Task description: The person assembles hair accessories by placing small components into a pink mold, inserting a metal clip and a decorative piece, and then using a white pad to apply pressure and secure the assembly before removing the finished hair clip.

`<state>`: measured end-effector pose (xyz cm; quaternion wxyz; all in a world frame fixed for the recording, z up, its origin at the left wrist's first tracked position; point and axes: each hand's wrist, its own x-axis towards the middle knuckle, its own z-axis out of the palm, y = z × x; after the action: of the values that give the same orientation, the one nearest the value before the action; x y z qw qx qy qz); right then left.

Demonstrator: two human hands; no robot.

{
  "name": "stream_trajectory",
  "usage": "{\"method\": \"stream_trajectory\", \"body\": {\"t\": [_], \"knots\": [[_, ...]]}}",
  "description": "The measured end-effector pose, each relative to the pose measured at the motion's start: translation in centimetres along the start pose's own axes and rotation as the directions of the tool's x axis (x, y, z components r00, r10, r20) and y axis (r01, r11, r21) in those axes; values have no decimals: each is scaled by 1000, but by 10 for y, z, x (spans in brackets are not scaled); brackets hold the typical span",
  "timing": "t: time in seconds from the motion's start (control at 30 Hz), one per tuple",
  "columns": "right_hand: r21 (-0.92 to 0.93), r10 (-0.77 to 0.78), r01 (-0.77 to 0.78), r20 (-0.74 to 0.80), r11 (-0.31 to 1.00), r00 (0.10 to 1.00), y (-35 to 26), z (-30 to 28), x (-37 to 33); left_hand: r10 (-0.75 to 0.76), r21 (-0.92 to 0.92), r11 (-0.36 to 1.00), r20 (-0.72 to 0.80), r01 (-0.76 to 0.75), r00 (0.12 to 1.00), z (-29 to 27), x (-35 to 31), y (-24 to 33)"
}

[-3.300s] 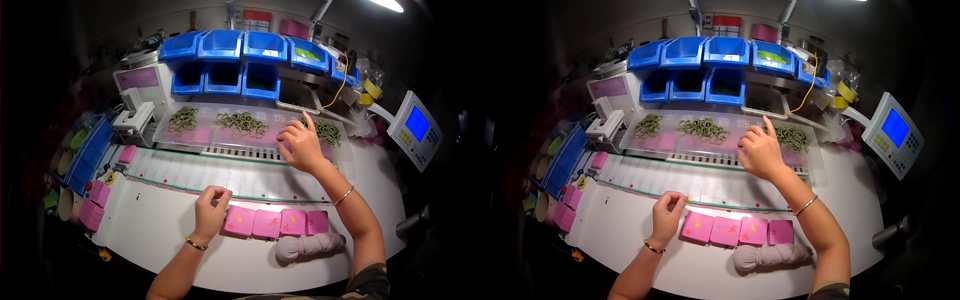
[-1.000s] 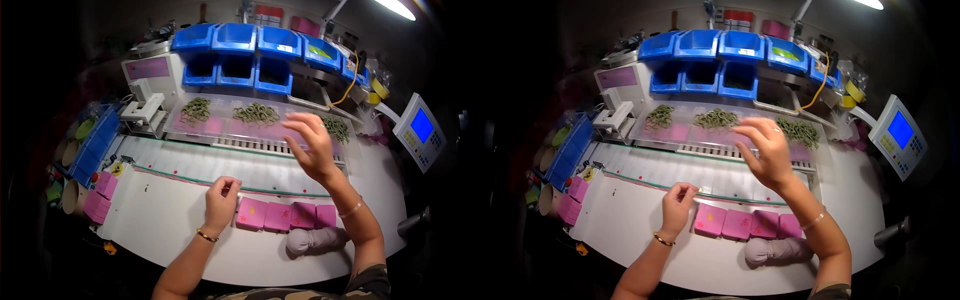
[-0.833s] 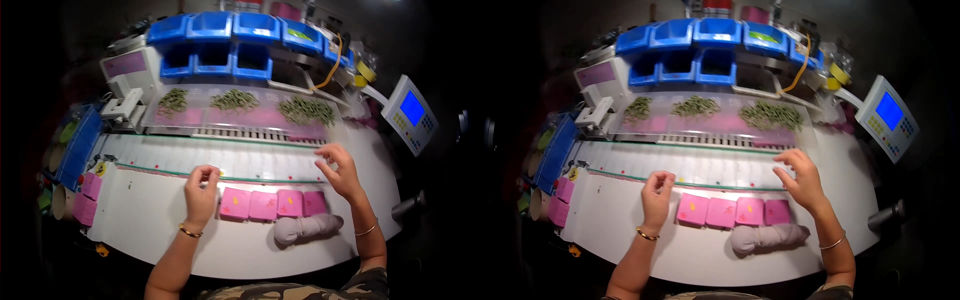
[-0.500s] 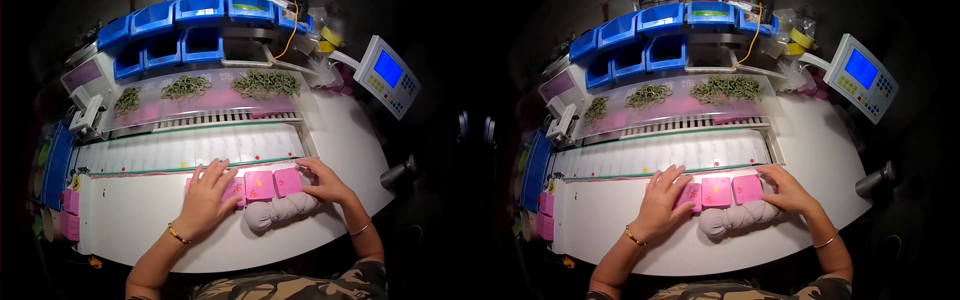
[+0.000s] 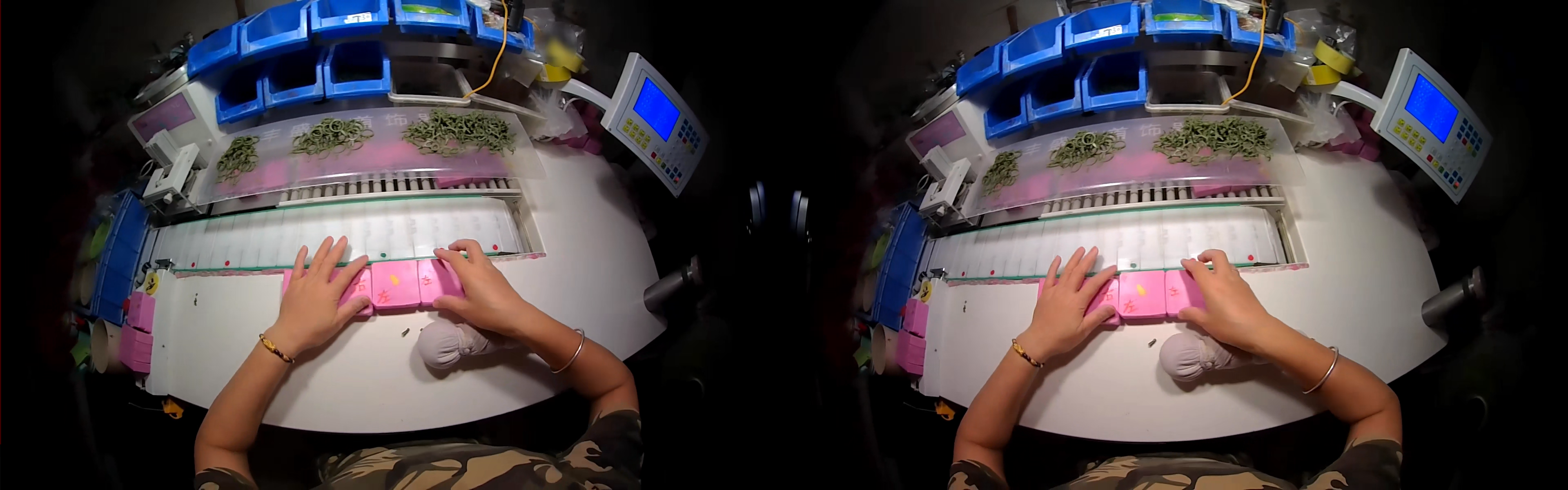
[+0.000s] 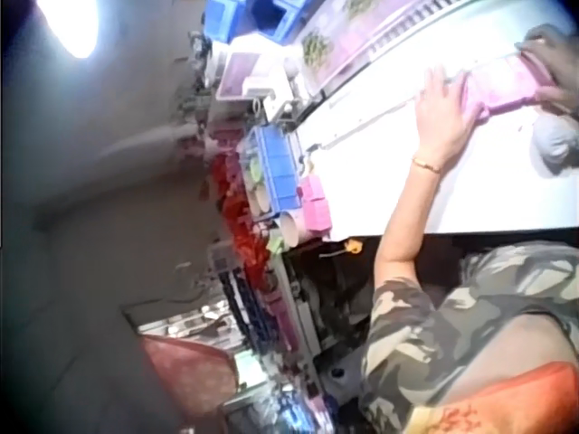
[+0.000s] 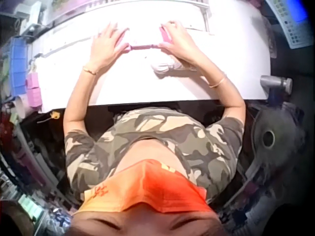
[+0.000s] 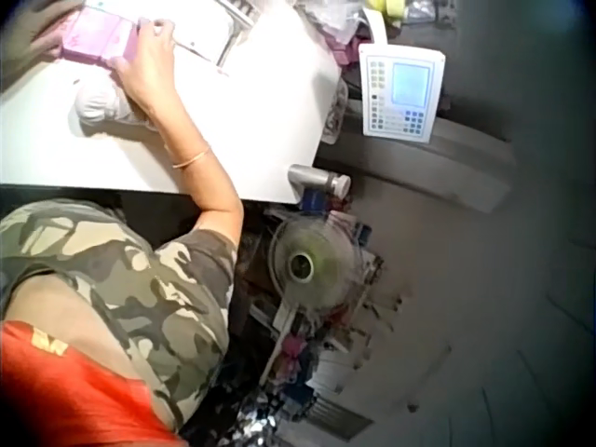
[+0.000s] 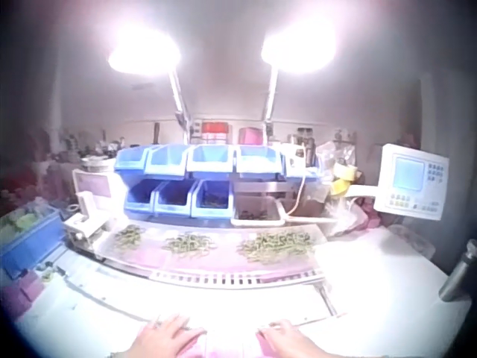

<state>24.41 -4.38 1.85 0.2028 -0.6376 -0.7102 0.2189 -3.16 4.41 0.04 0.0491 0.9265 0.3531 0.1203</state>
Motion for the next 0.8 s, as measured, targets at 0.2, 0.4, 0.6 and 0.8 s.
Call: {"method": "stream_trajectory", "body": {"t": [0.2,0.4,0.6,0.8], "knots": [[555,-53,-37,144,831,988,-19,1,-8,-49,-197,980,-281,-7,959,-12,-6,-2],[37,-263,263,258,964,929,-25,-8,-43,99,-257,958,-124,-129,987,-3,13,20],[-250,-219,216,18,944,976,-19,-14,-76,102,-311,946,24,-90,994,2,40,23],[-375,-33,-120,-377,919,925,25,-20,-90,123,-502,842,-182,-199,976,10,21,56]]}}
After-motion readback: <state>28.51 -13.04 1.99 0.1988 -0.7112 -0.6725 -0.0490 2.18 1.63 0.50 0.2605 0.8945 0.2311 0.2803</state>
